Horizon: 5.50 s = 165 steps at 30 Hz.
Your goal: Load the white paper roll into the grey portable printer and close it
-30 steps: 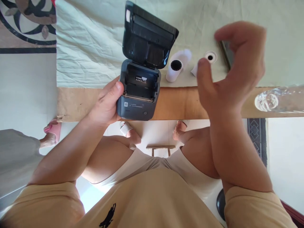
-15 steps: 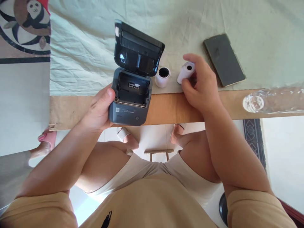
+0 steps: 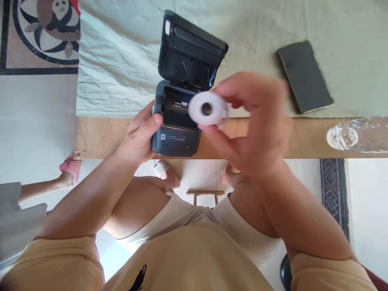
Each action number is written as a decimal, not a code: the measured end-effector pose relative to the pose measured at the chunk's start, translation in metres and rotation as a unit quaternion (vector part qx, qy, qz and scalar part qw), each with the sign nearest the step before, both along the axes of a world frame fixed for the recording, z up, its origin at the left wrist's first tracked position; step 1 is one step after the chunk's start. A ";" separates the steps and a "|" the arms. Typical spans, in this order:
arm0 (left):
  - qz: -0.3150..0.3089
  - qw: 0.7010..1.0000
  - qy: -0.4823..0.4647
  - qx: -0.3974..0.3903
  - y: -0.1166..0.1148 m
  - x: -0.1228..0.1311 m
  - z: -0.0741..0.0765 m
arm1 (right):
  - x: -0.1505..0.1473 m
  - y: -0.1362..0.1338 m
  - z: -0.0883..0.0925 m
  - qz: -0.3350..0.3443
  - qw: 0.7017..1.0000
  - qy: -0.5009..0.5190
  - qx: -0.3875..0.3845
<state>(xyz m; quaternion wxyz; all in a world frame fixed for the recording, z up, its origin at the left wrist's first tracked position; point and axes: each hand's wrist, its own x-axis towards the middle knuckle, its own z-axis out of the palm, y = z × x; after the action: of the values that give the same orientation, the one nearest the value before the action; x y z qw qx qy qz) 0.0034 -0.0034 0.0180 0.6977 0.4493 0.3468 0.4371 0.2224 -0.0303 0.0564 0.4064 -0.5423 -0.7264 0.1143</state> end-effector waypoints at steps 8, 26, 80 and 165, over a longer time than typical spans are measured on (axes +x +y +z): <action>-0.033 0.999 -0.001 0.028 0.002 -0.005 -0.005 | -0.039 0.006 -0.002 -0.055 0.978 -0.197 0.032; -0.011 0.997 -0.064 0.051 0.005 -0.007 -0.019 | -0.044 0.001 -0.006 0.057 0.967 -0.149 0.200; 0.026 0.995 -0.072 -0.066 0.012 0.002 -0.019 | -0.015 0.010 -0.025 0.061 0.969 0.036 -0.236; -0.058 0.996 -0.061 -0.028 0.011 -0.007 -0.007 | 0.022 0.027 -0.043 0.015 0.994 -0.111 -0.010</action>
<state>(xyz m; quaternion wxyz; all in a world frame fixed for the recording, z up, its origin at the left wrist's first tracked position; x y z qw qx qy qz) -0.0037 0.0072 0.0108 0.7541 0.4217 0.2890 0.4123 0.2441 -0.0032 0.0131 0.3156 -0.5447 -0.7741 0.0670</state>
